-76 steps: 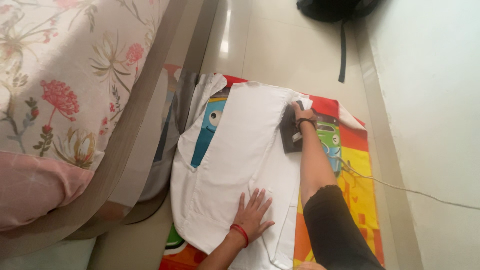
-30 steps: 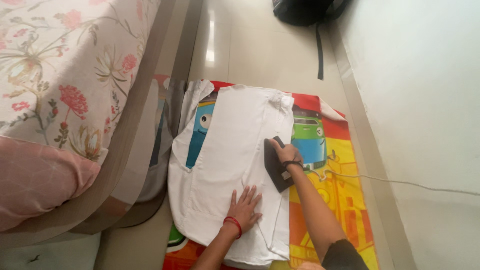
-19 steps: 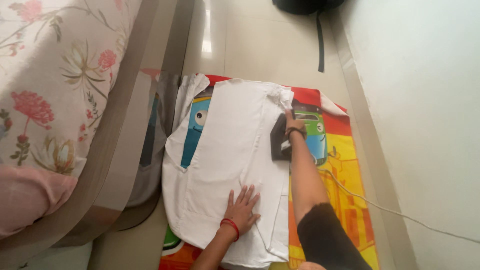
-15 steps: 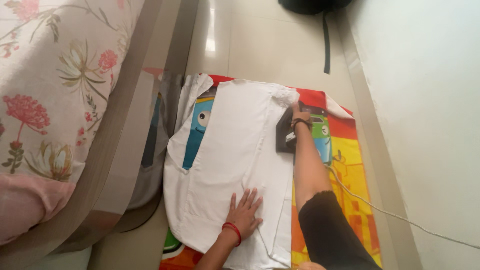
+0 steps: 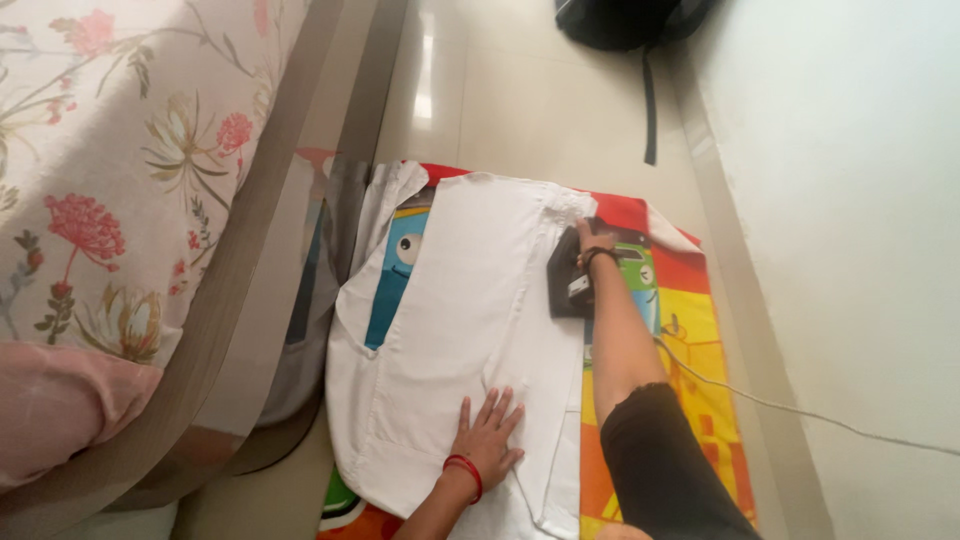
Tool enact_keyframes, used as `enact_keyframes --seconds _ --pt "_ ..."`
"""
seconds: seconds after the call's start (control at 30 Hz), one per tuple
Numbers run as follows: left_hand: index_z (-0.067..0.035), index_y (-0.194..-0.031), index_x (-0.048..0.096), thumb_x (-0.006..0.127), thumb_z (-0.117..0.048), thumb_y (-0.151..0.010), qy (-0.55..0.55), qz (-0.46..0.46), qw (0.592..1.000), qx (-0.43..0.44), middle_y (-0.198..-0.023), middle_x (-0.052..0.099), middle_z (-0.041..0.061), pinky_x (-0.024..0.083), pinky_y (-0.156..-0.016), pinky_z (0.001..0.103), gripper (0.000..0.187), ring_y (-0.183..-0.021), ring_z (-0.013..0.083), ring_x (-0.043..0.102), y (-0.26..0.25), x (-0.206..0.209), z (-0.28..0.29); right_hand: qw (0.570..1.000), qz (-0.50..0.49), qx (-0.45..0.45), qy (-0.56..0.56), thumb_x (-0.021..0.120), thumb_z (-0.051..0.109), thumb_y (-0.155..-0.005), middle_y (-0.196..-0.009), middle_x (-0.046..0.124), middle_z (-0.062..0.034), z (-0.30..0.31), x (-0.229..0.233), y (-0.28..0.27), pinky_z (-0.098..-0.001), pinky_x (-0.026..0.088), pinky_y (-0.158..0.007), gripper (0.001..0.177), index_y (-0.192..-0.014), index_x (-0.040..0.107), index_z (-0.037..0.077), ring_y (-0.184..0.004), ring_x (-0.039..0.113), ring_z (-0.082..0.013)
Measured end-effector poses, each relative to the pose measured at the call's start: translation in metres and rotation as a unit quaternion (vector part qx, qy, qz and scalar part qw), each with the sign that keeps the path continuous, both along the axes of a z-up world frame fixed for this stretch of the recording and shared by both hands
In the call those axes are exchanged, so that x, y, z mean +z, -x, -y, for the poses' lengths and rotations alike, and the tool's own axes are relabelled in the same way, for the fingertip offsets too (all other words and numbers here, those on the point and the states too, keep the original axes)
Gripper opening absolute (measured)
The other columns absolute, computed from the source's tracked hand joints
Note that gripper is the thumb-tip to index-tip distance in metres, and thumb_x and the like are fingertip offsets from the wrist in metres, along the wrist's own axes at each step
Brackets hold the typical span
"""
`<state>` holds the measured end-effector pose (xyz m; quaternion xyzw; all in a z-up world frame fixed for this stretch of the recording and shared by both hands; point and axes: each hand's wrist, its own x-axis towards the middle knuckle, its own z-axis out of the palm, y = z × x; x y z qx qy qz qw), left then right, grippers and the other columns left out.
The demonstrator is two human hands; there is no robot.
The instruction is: The person irons a white shirt using an iron while sitting on the floor, periodically folding the sleeves and the body of the shirt.
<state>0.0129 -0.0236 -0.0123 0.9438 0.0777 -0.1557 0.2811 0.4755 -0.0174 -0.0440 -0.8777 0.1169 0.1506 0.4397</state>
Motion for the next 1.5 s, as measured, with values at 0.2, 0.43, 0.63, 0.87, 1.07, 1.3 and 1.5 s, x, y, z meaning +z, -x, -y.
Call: enact_keyframes --seconds 0.2,0.43,0.63,0.87,1.07,1.3,1.5 --pt "-0.022 -0.161 0.023 0.055 -0.044 -0.099 -0.011 -0.024 1.0 0.003 -0.173 0.003 0.004 -0.002 -0.125 0.059 0.073 -0.159 0.0235 -0.002 0.001 0.002 -0.001 0.997 -0.061 0.052 0.01 0.067 0.075 -0.082 -0.066 0.063 -0.013 0.036 -0.006 0.053 -0.0348 0.049 -0.042 0.088 -0.113 0.064 -0.008 -0.044 0.057 -0.0199" --pt "-0.022 -0.161 0.022 0.054 -0.044 -0.099 -0.026 -0.01 1.0 0.006 -0.172 0.001 0.005 -0.003 -0.124 0.059 0.073 -0.158 0.0233 -0.003 0.002 0.0 0.002 0.998 -0.055 0.022 -0.02 0.072 0.07 -0.082 -0.065 0.064 -0.0099 0.047 -0.005 0.07 -0.0338 0.051 -0.042 0.083 -0.108 0.065 -0.009 -0.046 0.059 -0.0181" --pt "-0.021 -0.162 0.022 0.057 -0.043 -0.098 -0.024 -0.015 1.0 -0.001 -0.172 0.001 0.006 -0.002 -0.124 0.059 0.076 -0.158 0.0245 -0.004 0.001 -0.001 0.001 0.998 -0.016 -0.053 -0.006 0.07 0.069 -0.085 -0.068 0.067 -0.0103 0.014 0.0 0.014 -0.0333 0.049 -0.042 0.076 -0.106 0.067 -0.004 -0.046 0.062 -0.0178" --pt "-0.022 -0.163 0.019 0.06 -0.044 -0.097 -0.02 -0.038 0.999 -0.009 -0.173 -0.003 0.005 -0.002 -0.124 0.061 0.081 -0.159 0.0244 -0.006 -0.004 -0.006 0.0 0.998 -0.015 -0.02 -0.059 0.069 0.065 -0.09 -0.066 0.063 -0.0104 0.004 -0.012 -0.019 -0.032 0.045 -0.038 0.072 -0.104 0.066 -0.006 -0.045 0.056 -0.0164" --pt "-0.019 -0.12 0.071 0.062 -0.024 -0.099 -0.019 0.175 0.979 0.105 -0.137 0.067 0.005 0.039 -0.116 0.053 0.024 -0.134 0.0271 0.057 -0.008 -0.029 -0.003 0.997 -0.02 0.025 -0.069 0.073 0.065 -0.085 -0.064 0.06 -0.0104 0.019 -0.025 0.022 -0.0341 0.046 -0.038 0.074 -0.104 0.06 -0.005 -0.043 0.055 -0.0182" --pt "-0.015 -0.107 0.075 0.068 -0.017 -0.087 -0.021 0.37 0.895 0.248 -0.101 0.074 0.01 0.049 -0.096 0.046 0.022 -0.102 0.0307 0.067 0.001 0.001 -0.016 0.998 -0.042 0.049 -0.007 0.073 0.073 -0.079 -0.059 0.063 -0.0098 0.049 -0.013 0.136 -0.0341 0.049 -0.041 0.079 -0.086 0.066 -0.006 -0.043 0.06 -0.02" --pt "-0.015 -0.107 0.077 0.068 -0.018 -0.089 -0.036 0.366 0.898 0.241 -0.093 0.076 0.008 0.051 -0.09 0.045 0.021 -0.089 0.0322 0.068 0.014 0.023 -0.017 0.994 -0.073 0.079 0.031 0.067 0.078 -0.078 -0.059 0.063 -0.0105 0.089 0.007 0.237 -0.0362 0.05 -0.043 0.081 -0.084 0.066 -0.003 -0.044 0.061 -0.0225"
